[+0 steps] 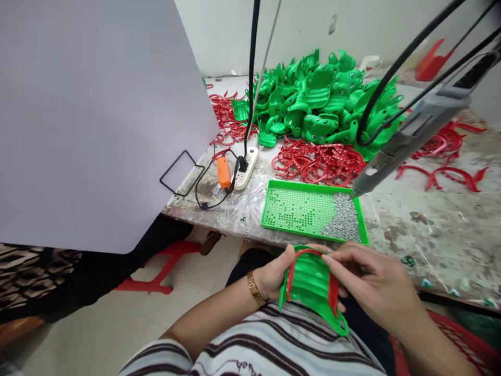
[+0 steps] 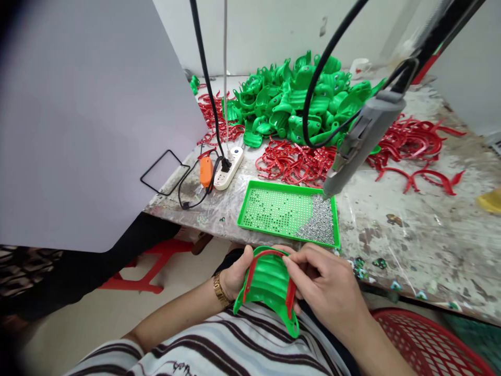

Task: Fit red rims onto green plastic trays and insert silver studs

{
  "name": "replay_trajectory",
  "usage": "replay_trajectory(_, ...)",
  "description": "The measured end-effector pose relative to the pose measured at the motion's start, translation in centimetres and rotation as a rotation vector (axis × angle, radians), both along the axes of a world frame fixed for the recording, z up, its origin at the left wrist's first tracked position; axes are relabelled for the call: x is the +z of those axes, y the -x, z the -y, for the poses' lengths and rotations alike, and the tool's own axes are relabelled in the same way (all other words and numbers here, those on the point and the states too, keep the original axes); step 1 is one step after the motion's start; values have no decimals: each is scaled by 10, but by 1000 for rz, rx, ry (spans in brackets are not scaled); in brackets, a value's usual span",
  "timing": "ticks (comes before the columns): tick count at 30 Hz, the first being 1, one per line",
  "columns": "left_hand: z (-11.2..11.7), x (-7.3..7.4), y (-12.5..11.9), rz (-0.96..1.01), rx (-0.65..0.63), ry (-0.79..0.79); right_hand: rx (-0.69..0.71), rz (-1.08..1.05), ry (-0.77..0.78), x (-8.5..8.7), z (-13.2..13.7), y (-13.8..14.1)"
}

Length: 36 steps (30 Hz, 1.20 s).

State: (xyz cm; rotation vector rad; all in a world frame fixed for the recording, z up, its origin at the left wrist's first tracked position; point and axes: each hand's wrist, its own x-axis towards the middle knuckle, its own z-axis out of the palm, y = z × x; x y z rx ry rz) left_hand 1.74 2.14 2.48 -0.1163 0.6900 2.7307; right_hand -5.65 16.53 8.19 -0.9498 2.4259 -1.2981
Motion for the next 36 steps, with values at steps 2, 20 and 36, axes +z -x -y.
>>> replay_trajectory(2, 0, -2, 0, 11, -8, 0, 13, -49, 0, -2, 0, 2)
replay_trajectory(20, 4, -1, -5, 33, -93, -11, 104, -181, 33, -16, 3, 2)
replay_trajectory(36, 19, -1, -4, 4, -61, -123, -20, 119, 429, -5, 103, 187)
